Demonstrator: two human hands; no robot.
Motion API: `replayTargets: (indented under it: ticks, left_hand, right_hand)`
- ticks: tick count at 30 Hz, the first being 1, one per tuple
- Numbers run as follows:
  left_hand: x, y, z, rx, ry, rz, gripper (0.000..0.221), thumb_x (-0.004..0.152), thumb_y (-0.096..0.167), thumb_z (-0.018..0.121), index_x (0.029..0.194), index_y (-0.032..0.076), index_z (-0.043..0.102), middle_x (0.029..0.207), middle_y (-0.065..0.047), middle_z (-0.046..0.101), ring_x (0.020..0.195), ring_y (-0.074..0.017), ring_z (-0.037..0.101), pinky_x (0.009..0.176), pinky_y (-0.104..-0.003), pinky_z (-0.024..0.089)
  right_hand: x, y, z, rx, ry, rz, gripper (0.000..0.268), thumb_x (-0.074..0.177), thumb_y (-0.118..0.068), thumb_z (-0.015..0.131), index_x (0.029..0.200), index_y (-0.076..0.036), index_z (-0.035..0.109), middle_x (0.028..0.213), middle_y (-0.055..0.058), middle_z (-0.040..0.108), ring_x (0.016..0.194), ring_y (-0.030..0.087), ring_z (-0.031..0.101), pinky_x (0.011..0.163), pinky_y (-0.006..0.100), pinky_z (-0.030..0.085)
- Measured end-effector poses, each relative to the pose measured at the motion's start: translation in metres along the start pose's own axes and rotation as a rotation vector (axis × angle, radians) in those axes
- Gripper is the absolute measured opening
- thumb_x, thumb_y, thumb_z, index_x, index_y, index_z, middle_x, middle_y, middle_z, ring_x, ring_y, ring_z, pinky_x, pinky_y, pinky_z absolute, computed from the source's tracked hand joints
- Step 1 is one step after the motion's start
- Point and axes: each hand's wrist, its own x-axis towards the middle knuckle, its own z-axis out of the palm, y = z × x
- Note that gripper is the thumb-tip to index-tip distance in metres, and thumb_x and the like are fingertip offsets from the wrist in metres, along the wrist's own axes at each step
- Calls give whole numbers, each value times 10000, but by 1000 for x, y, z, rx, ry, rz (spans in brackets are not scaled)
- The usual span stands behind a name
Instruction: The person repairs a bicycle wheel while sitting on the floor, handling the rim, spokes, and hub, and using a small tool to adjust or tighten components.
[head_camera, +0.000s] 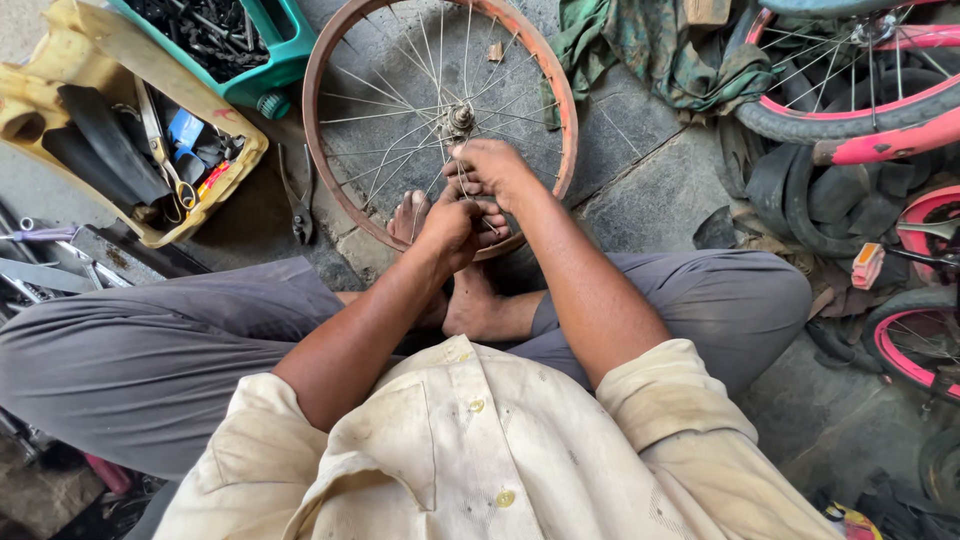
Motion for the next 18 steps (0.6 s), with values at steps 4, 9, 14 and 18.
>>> replayTargets:
  ticks: [4,9,14,18]
  left_hand:
    - [3,-8,-15,116,-47,89,365,950,-72,454,1276,87,415,876,-113,648,654,-207,635,583,-350,561]
    - [10,-19,-32,255,-94,138,428,913,-86,435,1317,50,409,866,-133,651,622,-180,591,603,-346,575]
    - [13,-10,-40,644,-11,186,407,915,-42,473,1313,34,511,828,-160,665,643,-234,623,569,-368,504]
    - [12,15,-45,1625,141,623,468,854,137,715,1309,124,607,933,-187,751,837,-373,680,740,-514,489]
  right_hand:
    - [-1,-1,15,-532,182,-140,299,796,-169,707,1069,-47,726,861,96,777,699,185,708,590,336,565]
    - [-1,-2,22,-893,320,-214,254,858,-226,649,962,-38,785,839,96,786,768,206,757,728,360,581]
    - [3,-1,19,-923,330,-196,292,870,-226,601,1040,-43,753,881,94,807,885,232,767,850,386,569]
    - [7,8,14,-931,365,-266,302,868,-203,610,1092,-42,733,967,104,789,985,253,728,892,406,537]
